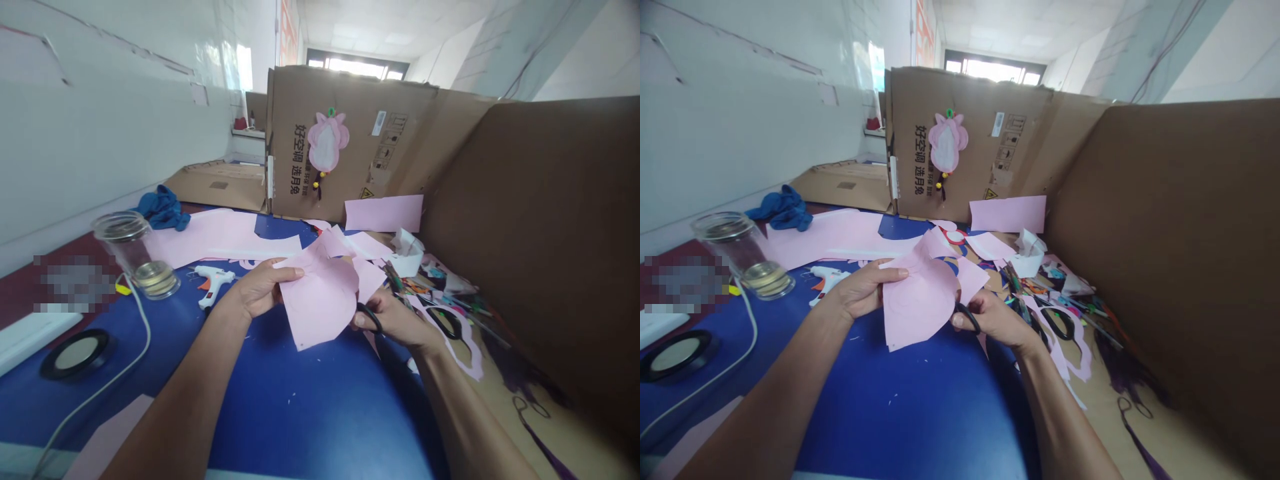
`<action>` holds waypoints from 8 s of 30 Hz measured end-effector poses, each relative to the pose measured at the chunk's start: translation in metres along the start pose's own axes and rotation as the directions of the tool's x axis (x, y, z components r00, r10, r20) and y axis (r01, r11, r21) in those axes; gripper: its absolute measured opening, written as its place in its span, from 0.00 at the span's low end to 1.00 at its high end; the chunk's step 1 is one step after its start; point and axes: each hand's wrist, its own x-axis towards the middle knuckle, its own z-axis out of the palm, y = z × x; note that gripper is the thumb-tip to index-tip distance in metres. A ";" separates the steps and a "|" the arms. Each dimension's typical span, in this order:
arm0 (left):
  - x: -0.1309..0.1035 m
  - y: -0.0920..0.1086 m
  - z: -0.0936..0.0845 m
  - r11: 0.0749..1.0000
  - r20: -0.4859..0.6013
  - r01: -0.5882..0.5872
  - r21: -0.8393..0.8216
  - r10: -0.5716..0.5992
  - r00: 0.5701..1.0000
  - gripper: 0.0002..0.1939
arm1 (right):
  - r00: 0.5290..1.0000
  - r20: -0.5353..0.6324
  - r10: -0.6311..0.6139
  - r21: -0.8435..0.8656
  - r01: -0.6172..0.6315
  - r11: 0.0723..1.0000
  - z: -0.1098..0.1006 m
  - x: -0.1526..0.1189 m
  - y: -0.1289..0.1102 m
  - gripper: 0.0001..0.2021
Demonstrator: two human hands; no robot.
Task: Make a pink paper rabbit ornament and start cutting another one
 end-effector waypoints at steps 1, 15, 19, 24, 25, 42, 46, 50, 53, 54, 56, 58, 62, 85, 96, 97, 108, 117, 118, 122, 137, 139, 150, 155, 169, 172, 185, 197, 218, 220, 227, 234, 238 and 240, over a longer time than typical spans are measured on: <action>-0.001 0.000 0.001 1.000 -0.009 0.002 -0.005 -0.003 1.000 0.22 | 1.000 -0.017 0.002 -0.001 -0.002 1.000 0.000 0.001 0.001 0.28; -0.003 -0.001 0.009 0.999 -0.043 -0.036 0.023 0.037 0.998 0.20 | 0.996 -0.087 0.000 -0.022 -0.002 1.000 -0.001 0.001 0.008 0.29; -0.006 0.002 0.011 0.997 -0.085 -0.054 0.058 0.058 0.995 0.22 | 0.998 -0.060 -0.003 -0.064 -0.001 0.998 -0.006 -0.002 0.010 0.29; -0.006 0.003 0.012 0.994 -0.083 -0.097 0.056 0.101 0.991 0.23 | 1.000 -0.022 -0.011 -0.068 0.009 0.998 -0.007 -0.004 0.005 0.29; -0.006 0.003 0.012 0.993 -0.077 -0.101 0.053 0.105 0.992 0.23 | 1.000 -0.020 -0.002 -0.058 0.001 0.998 -0.007 -0.004 0.005 0.29; -0.004 0.001 0.013 0.993 -0.100 -0.103 0.055 0.108 0.989 0.21 | 0.999 -0.045 -0.006 -0.114 0.001 0.993 -0.007 -0.001 0.005 0.31; -0.003 0.000 0.013 0.991 -0.116 -0.109 0.077 0.118 0.986 0.18 | 0.996 -0.095 -0.002 -0.119 -0.010 0.993 -0.005 0.001 0.006 0.31; -0.002 -0.003 0.014 0.990 -0.129 -0.104 0.096 0.116 0.985 0.17 | 0.990 -0.141 0.029 -0.112 -0.045 0.993 -0.003 0.001 0.006 0.31; -0.001 -0.004 0.015 0.991 -0.134 -0.097 0.097 0.110 0.985 0.17 | 0.984 -0.171 0.049 -0.099 -0.066 0.993 0.000 0.001 0.006 0.32; -0.002 -0.005 0.016 0.991 -0.139 -0.093 0.092 0.105 0.985 0.17 | 0.982 -0.180 0.051 -0.093 -0.069 0.993 0.001 0.002 0.005 0.32; -0.002 -0.005 0.017 0.993 -0.149 -0.086 0.076 0.097 0.984 0.19 | 0.979 -0.199 0.049 -0.079 -0.065 0.995 0.003 0.003 0.005 0.31; -0.002 -0.006 0.019 0.994 -0.157 -0.088 0.064 0.097 0.983 0.20 | 0.977 -0.210 0.046 -0.054 -0.058 0.997 0.004 0.004 0.004 0.29; -0.001 -0.008 0.024 0.992 -0.175 -0.110 0.059 0.119 0.977 0.19 | 0.973 -0.225 0.048 0.028 -0.043 0.999 0.006 0.007 0.004 0.27; 0.003 -0.020 0.033 0.988 -0.215 -0.132 0.082 0.147 0.966 0.20 | 0.970 -0.238 0.047 0.108 -0.022 0.994 0.004 0.010 0.017 0.23; 0.002 -0.016 0.028 0.985 -0.210 -0.140 0.099 0.158 0.965 0.15 | 0.974 -0.226 0.036 0.073 -0.020 0.997 0.005 0.010 0.005 0.29; 0.003 -0.017 0.029 0.985 -0.212 -0.140 0.095 0.158 0.964 0.16 | 0.973 -0.230 0.030 0.063 -0.016 0.998 0.005 0.009 0.005 0.29; 0.003 -0.017 0.027 0.983 -0.210 -0.167 0.071 0.178 0.961 0.16 | 0.967 -0.243 0.072 0.045 -0.062 0.997 0.007 0.009 0.000 0.28; 0.005 -0.020 0.028 0.985 -0.212 -0.152 0.084 0.166 0.963 0.17 | 0.971 -0.240 0.014 0.058 0.000 0.998 0.007 0.011 0.003 0.31; 0.005 -0.021 0.028 0.985 -0.219 -0.149 0.086 0.164 0.962 0.17 | 0.970 -0.244 0.007 0.051 0.005 0.999 0.007 0.011 0.004 0.30; 0.006 -0.023 0.030 0.985 -0.224 -0.146 0.090 0.163 0.961 0.18 | 0.966 -0.259 0.003 0.052 0.011 0.999 0.006 0.010 0.007 0.27; 0.007 -0.025 0.032 0.981 -0.228 -0.164 0.101 0.184 0.956 0.20 | 0.958 -0.284 0.047 0.052 -0.034 0.998 0.006 0.011 0.013 0.19; 0.006 -0.025 0.033 0.980 -0.242 -0.169 0.104 0.190 0.952 0.20 | 0.957 -0.287 0.040 0.055 -0.025 0.998 0.007 0.012 0.014 0.16; 0.007 -0.028 0.035 0.982 -0.253 -0.171 0.086 0.187 0.949 0.16 | 0.961 -0.275 0.007 0.044 0.005 0.999 0.008 0.014 0.025 0.15; -0.001 -0.009 0.022 0.987 -0.121 -0.075 0.139 0.092 0.988 0.19 | 0.967 -0.252 0.035 0.034 -0.027 0.999 0.005 0.011 0.021 0.15; -0.002 -0.004 0.013 0.990 -0.111 -0.015 0.142 0.031 0.993 0.13 | 0.996 -0.082 0.030 -0.004 -0.031 1.000 0.010 0.009 0.025 0.16; -0.001 -0.005 0.014 0.987 -0.131 -0.007 0.160 0.028 0.991 0.12 | 0.996 -0.081 0.030 -0.013 -0.031 0.999 0.009 0.009 0.028 0.16; 0.000 -0.008 0.017 0.985 -0.177 -0.010 0.170 0.041 0.983 0.04 | 0.997 -0.067 0.048 0.042 -0.045 0.998 0.014 0.010 0.027 0.14; 0.002 -0.011 0.011 0.981 -0.164 -0.026 0.192 0.058 0.985 0.09 | 0.998 -0.054 0.028 0.053 -0.025 0.998 0.013 0.010 0.025 0.11; 0.002 -0.010 0.012 0.981 -0.150 -0.008 0.195 0.038 0.988 0.07 | 0.997 -0.071 0.038 0.044 -0.035 0.998 0.017 0.010 0.019 0.14; 0.001 -0.011 0.012 0.980 -0.141 -0.006 0.201 0.035 0.989 0.08 | 0.997 -0.064 0.051 0.054 -0.048 0.997 0.017 0.010 0.019 0.14; 0.000 -0.010 0.015 0.972 -0.118 -0.008 0.237 0.037 0.992 0.07 | 0.997 -0.061 0.049 0.060 -0.046 0.997 0.019 0.010 0.017 0.15; 0.002 -0.011 0.012 0.972 -0.104 -0.012 0.233 0.038 0.994 0.09 | 0.997 -0.072 0.033 0.046 -0.030 0.999 0.017 0.010 0.020 0.13; 0.002 -0.011 0.012 0.973 -0.112 -0.009 0.229 0.036 0.993 0.08 | 0.997 -0.076 0.032 0.044 -0.029 0.999 0.018 0.010 0.020 0.13; 0.001 -0.010 0.013 0.974 -0.115 -0.008 0.227 0.035 0.993 0.07 | 0.996 -0.083 0.037 0.048 -0.033 0.998 0.019 0.010 0.020 0.13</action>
